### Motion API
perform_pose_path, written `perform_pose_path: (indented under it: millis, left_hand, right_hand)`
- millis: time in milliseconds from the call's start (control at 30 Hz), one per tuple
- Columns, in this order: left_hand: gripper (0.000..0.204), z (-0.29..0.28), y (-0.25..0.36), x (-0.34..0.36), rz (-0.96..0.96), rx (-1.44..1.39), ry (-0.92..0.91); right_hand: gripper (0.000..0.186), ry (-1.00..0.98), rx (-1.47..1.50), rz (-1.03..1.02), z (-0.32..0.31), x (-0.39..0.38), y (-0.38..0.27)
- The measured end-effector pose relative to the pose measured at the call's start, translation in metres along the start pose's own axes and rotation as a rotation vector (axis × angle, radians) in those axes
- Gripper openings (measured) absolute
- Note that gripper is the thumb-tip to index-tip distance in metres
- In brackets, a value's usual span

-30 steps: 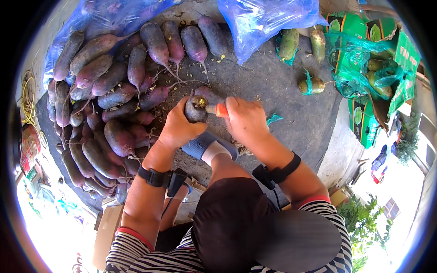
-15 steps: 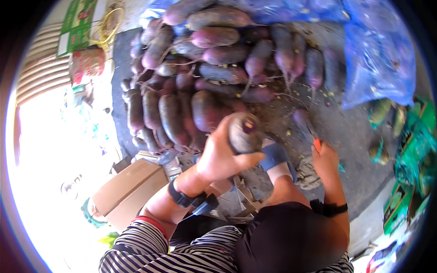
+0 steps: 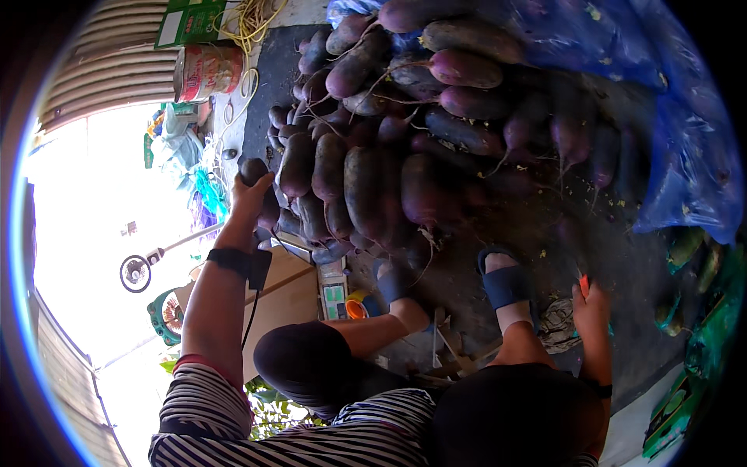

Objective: The person sits on the floor and peels a large pile of purple sweet potatoes using a small knife. They pick up each potato, remove the skin, and place the peeled potato back onto the pile.

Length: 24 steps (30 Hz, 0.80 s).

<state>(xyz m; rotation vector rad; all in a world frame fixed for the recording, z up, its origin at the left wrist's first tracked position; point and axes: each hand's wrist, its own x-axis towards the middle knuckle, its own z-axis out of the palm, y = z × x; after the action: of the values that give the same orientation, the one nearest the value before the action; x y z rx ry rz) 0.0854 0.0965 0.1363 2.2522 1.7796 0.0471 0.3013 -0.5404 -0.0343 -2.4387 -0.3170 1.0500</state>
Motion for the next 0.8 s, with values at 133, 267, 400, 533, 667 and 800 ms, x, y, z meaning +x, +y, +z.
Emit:
perform_pose_path:
  millis: [133,267,400,533,667,800]
  left_hand:
    - [0.084,0.005,-0.056,0.027,-0.240,-0.073,-0.218]
    - [0.066,0.013,-0.060,0.007,-0.388,-0.320,-0.326]
    - [0.050,0.005,-0.093,0.005,-0.565,-0.380,-0.432]
    - [0.043,0.030,-0.094,-0.009,-0.611,-0.512,-0.459]
    - [0.054,-0.001,-0.183,0.029,-0.567,-0.584,-0.333]
    - [0.046,0.040,-0.095,-0.010,0.109,-0.510,0.010]
  right_hand:
    - [0.024,0.025,0.014,-0.015,0.008,0.000,0.000]
    - [0.025,0.019,0.050,0.003,0.004,-0.005,0.000]
    - [0.026,-0.041,0.032,0.039,0.007,-0.002,-0.006]
    - [0.025,0.149,-0.008,-0.116,0.013,-0.005,0.002]
    - [0.030,0.030,-0.017,0.001,0.026,0.003,-0.009]
    - [0.036,0.117,-0.046,0.195,0.018,-0.001,0.017]
